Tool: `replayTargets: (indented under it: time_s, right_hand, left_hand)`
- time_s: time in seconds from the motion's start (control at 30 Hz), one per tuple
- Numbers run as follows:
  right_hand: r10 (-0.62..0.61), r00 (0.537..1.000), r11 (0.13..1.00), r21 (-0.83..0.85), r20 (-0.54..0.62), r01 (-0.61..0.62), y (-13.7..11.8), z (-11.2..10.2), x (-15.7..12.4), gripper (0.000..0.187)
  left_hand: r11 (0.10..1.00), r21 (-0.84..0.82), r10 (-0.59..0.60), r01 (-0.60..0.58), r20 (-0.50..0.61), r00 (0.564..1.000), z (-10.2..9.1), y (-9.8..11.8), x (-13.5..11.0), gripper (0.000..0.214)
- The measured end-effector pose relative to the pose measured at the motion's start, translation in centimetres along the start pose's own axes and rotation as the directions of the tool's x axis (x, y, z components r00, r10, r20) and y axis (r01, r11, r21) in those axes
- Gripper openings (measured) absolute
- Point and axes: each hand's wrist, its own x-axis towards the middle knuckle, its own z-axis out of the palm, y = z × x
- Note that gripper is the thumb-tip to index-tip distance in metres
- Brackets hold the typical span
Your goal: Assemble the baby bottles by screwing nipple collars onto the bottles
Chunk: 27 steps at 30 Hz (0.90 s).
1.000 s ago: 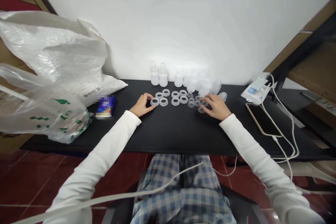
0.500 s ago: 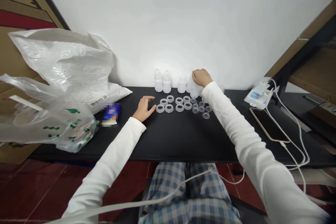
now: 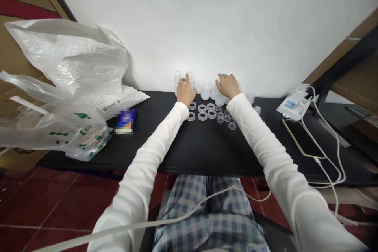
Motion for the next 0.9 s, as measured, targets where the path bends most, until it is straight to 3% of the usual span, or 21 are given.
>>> replayTargets:
  time_s: [0.1, 0.2, 0.33, 0.5, 0.57, 0.63, 0.7, 0.8, 0.9]
  right_hand:
    - [-0.033, 0.968, 0.994, 0.09, -0.249, 0.057, -0.4, -0.6, -2.9, 0.045]
    - [-0.067, 0.932, 0.982, 0.141, -0.357, 0.124, -0.9, -0.9, -6.7, 0.037]
    - [-0.053, 0.916, 0.97, 0.196, -0.398, 0.142, -1.3, 0.1, -10.8, 0.031]
    - [-0.079, 0.917, 0.939, 0.278, -0.392, 0.2, -2.0, 2.1, -12.2, 0.028]
    - [-0.071, 0.917, 0.926, 0.317, -0.392, 0.207, -2.3, 2.6, -12.2, 0.028]
    - [-0.021, 0.913, 0.912, 0.366, -0.407, 0.184, -2.5, 2.9, -12.2, 0.029]
    - [0.06, 0.899, 0.895, 0.423, -0.434, 0.144, -2.5, 3.1, -12.4, 0.034]
    - [0.153, 0.877, 0.86, 0.498, -0.456, 0.109, -2.3, 3.3, -12.8, 0.045]
    - [0.136, 0.866, 0.86, 0.491, -0.481, 0.137, -2.2, 3.4, -12.9, 0.045]
  left_hand:
    - [0.998, -0.018, -0.068, 0.067, -0.066, 0.995, 1.5, 0.9, 0.4, 0.071]
    - [0.991, -0.034, -0.133, 0.13, -0.114, 0.985, 2.7, 1.5, 0.3, 0.069]
    - [0.976, -0.105, -0.208, 0.193, -0.162, 0.965, 4.3, 1.5, 0.0, 0.064]
    - [0.933, -0.143, -0.339, 0.331, -0.033, 0.94, 4.6, 1.5, 0.1, 0.052]
    - [0.953, -0.14, -0.273, 0.269, -0.013, 0.962, 3.6, 2.0, -0.2, 0.049]
    - [0.986, -0.14, -0.097, 0.093, -0.016, 0.995, 2.1, 2.5, -1.0, 0.05]
    - [0.986, -0.131, 0.105, -0.104, -0.002, 0.994, 0.5, 2.8, -2.3, 0.051]
    - [0.951, -0.062, 0.306, -0.302, 0.084, 0.948, -1.4, 2.2, -4.8, 0.046]
    - [0.879, 0.014, 0.472, -0.477, 0.121, 0.873, -2.0, 1.1, -6.9, 0.032]
